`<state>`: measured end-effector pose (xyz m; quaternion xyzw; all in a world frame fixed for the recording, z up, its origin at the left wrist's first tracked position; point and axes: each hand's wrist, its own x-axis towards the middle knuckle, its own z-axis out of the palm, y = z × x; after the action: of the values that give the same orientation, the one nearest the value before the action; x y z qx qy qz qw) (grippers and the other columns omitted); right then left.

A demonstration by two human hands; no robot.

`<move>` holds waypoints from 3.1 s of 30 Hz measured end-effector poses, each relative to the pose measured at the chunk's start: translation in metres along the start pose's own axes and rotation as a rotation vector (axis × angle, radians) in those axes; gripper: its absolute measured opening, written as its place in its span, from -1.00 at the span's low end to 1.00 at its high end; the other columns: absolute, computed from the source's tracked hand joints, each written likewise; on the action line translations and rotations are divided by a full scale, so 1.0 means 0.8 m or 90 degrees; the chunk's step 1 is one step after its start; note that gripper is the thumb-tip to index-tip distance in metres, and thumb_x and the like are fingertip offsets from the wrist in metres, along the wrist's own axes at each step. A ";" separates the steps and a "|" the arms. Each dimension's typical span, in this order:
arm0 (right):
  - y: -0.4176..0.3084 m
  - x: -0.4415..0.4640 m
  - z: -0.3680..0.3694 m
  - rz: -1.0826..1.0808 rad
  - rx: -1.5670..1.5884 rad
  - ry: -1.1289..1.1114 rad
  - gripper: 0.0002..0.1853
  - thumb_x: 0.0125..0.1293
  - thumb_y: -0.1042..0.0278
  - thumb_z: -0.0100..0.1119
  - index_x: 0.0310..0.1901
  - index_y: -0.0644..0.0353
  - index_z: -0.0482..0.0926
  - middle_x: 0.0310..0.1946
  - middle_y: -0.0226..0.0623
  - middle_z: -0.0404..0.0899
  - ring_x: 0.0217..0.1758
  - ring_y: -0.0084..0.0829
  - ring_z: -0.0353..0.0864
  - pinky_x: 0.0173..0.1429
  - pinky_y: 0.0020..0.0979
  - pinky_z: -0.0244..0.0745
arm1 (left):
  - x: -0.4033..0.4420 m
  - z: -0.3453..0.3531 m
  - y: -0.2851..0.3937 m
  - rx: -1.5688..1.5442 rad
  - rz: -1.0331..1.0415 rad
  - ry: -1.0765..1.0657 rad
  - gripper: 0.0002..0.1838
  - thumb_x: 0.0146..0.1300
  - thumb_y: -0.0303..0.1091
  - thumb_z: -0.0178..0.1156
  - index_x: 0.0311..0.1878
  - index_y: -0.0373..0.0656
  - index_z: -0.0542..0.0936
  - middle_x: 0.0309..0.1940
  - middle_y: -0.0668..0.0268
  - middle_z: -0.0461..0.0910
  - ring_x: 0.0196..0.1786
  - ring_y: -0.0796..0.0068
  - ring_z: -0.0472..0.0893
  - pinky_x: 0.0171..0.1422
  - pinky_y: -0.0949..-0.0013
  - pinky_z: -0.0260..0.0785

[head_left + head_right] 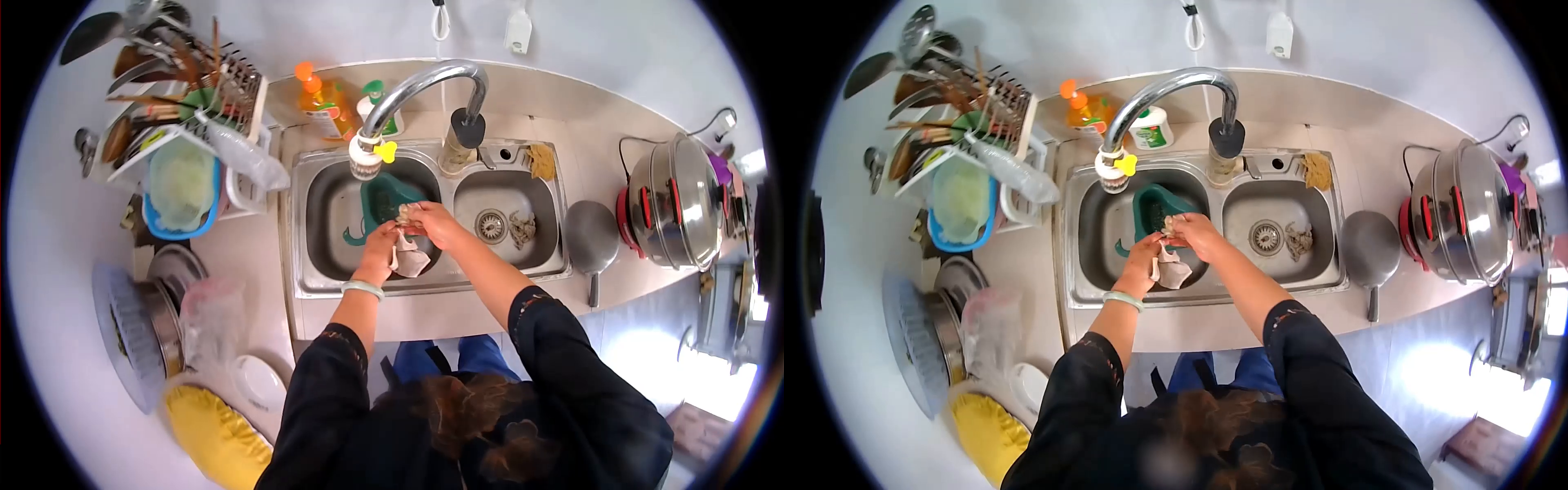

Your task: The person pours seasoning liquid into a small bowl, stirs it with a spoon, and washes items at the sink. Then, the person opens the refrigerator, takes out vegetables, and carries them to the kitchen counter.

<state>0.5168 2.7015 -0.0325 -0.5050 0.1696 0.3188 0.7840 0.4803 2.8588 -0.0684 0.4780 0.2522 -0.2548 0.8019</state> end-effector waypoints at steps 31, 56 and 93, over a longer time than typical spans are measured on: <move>0.049 0.100 -0.005 -0.190 -0.718 0.308 -0.74 0.05 0.36 0.27 -0.21 0.19 0.48 -0.21 -0.06 0.56 -0.13 0.01 0.56 0.03 -0.18 0.47 | 0.011 -0.063 0.021 -0.307 -0.077 -0.135 -0.54 0.40 -0.20 -0.21 0.25 -0.23 0.37 0.26 0.03 0.33 0.05 0.11 0.53 0.11 0.09 0.46; 0.043 0.091 -0.008 0.012 -0.093 0.178 -0.63 0.33 0.42 0.02 0.16 0.26 0.42 -0.13 -0.21 0.59 -0.08 -0.37 0.60 -0.05 -0.40 0.50 | -0.090 -0.104 0.013 -0.492 0.004 -0.161 -0.60 0.38 -0.35 -0.05 0.26 -0.19 0.35 0.09 0.12 0.48 -0.18 0.18 0.61 -0.06 0.08 0.53; 0.086 0.082 -0.011 -0.083 -0.530 0.178 -0.77 0.21 0.23 0.07 -0.19 0.16 0.57 -0.22 0.00 0.61 -0.14 0.00 0.58 -0.02 -0.13 0.47 | -0.157 -0.107 -0.008 -0.452 -0.077 -0.037 -0.58 0.33 -0.41 0.01 0.25 -0.23 0.37 0.05 0.05 0.53 -0.14 0.17 0.63 -0.05 0.14 0.55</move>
<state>0.5198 2.7346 -0.1220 -0.8256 0.0991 0.2383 0.5017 0.3690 2.9538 -0.0261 0.1466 0.3300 -0.2116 0.9082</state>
